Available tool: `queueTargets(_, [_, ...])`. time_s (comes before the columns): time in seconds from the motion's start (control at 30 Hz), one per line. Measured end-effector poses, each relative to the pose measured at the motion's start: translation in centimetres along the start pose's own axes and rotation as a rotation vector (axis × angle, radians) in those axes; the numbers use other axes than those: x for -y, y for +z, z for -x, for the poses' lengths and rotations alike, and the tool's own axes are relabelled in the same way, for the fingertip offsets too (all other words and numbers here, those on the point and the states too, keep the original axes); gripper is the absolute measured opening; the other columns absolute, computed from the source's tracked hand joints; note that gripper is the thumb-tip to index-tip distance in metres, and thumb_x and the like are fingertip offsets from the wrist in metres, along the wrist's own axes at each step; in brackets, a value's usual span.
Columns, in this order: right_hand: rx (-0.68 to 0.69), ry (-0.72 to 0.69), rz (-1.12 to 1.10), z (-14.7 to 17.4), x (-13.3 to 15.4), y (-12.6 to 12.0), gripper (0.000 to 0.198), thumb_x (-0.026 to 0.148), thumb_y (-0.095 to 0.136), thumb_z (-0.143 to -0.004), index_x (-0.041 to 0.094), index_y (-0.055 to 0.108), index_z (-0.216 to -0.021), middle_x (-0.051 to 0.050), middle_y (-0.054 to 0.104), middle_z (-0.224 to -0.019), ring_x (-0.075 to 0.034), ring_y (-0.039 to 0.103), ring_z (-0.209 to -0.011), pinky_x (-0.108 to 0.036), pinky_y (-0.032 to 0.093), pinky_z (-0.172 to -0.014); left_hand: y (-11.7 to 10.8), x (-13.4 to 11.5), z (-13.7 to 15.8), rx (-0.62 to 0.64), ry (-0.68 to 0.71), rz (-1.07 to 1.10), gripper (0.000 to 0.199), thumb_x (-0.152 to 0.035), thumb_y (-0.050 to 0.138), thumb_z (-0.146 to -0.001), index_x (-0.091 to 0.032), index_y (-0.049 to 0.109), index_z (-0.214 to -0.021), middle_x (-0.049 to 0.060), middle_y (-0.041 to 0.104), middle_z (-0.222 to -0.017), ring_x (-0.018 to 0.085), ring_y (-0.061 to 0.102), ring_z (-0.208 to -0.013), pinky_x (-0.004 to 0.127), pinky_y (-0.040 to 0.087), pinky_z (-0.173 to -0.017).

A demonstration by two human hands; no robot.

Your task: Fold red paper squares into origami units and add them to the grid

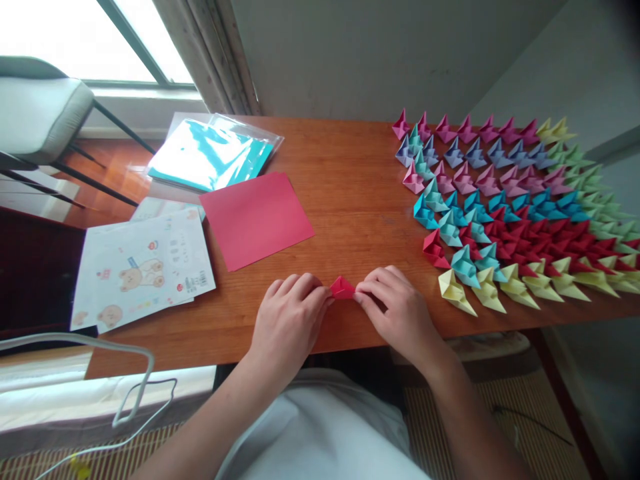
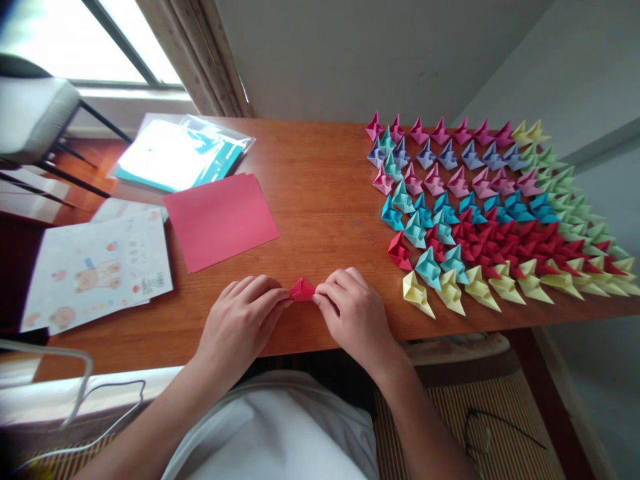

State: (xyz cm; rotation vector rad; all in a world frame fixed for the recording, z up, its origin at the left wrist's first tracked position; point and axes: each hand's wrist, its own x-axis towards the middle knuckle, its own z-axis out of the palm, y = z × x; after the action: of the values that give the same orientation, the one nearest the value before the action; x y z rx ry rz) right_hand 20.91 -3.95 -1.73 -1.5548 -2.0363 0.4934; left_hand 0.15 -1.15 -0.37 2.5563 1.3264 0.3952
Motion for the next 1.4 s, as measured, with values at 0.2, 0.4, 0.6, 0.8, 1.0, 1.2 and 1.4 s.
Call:
queueTargets(0.2, [0.039,0.029,0.088,-0.5,0.5,0.0,0.013,0.018,0.058,-0.094,0.022,0.063,-0.082,-0.004,0.063,-0.084,-0.022,0.054,-0.084,-0.036,0.045,-0.076,-0.3,-0.1,-0.3,0.009,-0.03,0.017,0.024,-0.033,0.051,-0.101,-0.022,0.068,-0.087,0.003,0.067,-0.09,0.02,0.057,-0.08,0.035,0.039,-0.074])
queueTargets(0.4, [0.071,0.079,0.128,-0.7,0.9,0.0,0.014,0.018,0.059,-0.093,0.022,0.057,-0.08,-0.004,0.061,-0.084,-0.022,0.054,-0.086,-0.037,0.044,-0.077,0.2,-0.3,-0.5,0.006,-0.06,-0.027,0.024,-0.033,0.048,-0.102,-0.023,0.067,-0.09,0.003,0.065,-0.09,0.021,0.057,-0.08,0.036,0.039,-0.074])
queueTargets(0.6, [0.07,0.1,0.153,-0.8,1.3,0.1,0.015,0.018,0.058,-0.092,0.022,0.054,-0.078,-0.004,0.061,-0.085,-0.023,0.054,-0.087,-0.038,0.043,-0.076,0.6,-0.3,-0.5,-0.009,-0.07,-0.063,0.021,-0.033,0.048,-0.102,-0.022,0.064,-0.094,0.004,0.064,-0.089,0.023,0.057,-0.081,0.036,0.039,-0.075])
queueTargets(0.8, [0.064,0.121,0.176,-0.9,1.5,0.1,0.015,0.02,0.06,-0.091,0.022,0.053,-0.078,-0.004,0.061,-0.084,-0.023,0.053,-0.085,-0.036,0.041,-0.074,0.6,-0.3,-0.5,-0.003,-0.06,-0.083,0.02,-0.032,0.048,-0.102,-0.021,0.062,-0.093,0.005,0.065,-0.088,0.023,0.057,-0.082,0.036,0.038,-0.075])
queueTargets(1.0, [0.1,0.174,0.2,-1.1,1.8,0.0,0.019,0.026,0.059,-0.095,0.022,0.053,-0.077,-0.002,0.062,-0.085,-0.022,0.054,-0.087,-0.035,0.039,-0.074,0.6,-0.4,-0.6,0.014,-0.082,-0.087,0.019,-0.032,0.049,-0.102,-0.021,0.061,-0.092,0.004,0.065,-0.09,0.023,0.057,-0.082,0.036,0.039,-0.076])
queueTargets(1.2, [0.085,0.186,0.22,-1.1,1.8,0.2,0.021,0.029,0.059,-0.096,0.023,0.053,-0.077,-0.002,0.062,-0.084,-0.022,0.053,-0.086,-0.035,0.038,-0.074,0.4,-0.6,-0.8,0.034,-0.087,-0.097,0.019,-0.031,0.048,-0.102,-0.021,0.06,-0.092,0.004,0.064,-0.09,0.023,0.058,-0.082,0.037,0.038,-0.076])
queueTargets(1.4, [0.039,0.199,0.2,-1.1,1.8,0.6,0.015,0.03,0.06,-0.095,0.022,0.055,-0.084,-0.002,0.062,-0.083,-0.022,0.053,-0.083,-0.034,0.04,-0.073,0.4,-0.6,-0.9,0.051,-0.101,-0.061,0.017,-0.029,0.046,-0.102,-0.021,0.06,-0.104,0.005,0.066,-0.096,0.024,0.059,-0.088,0.038,0.039,-0.078])
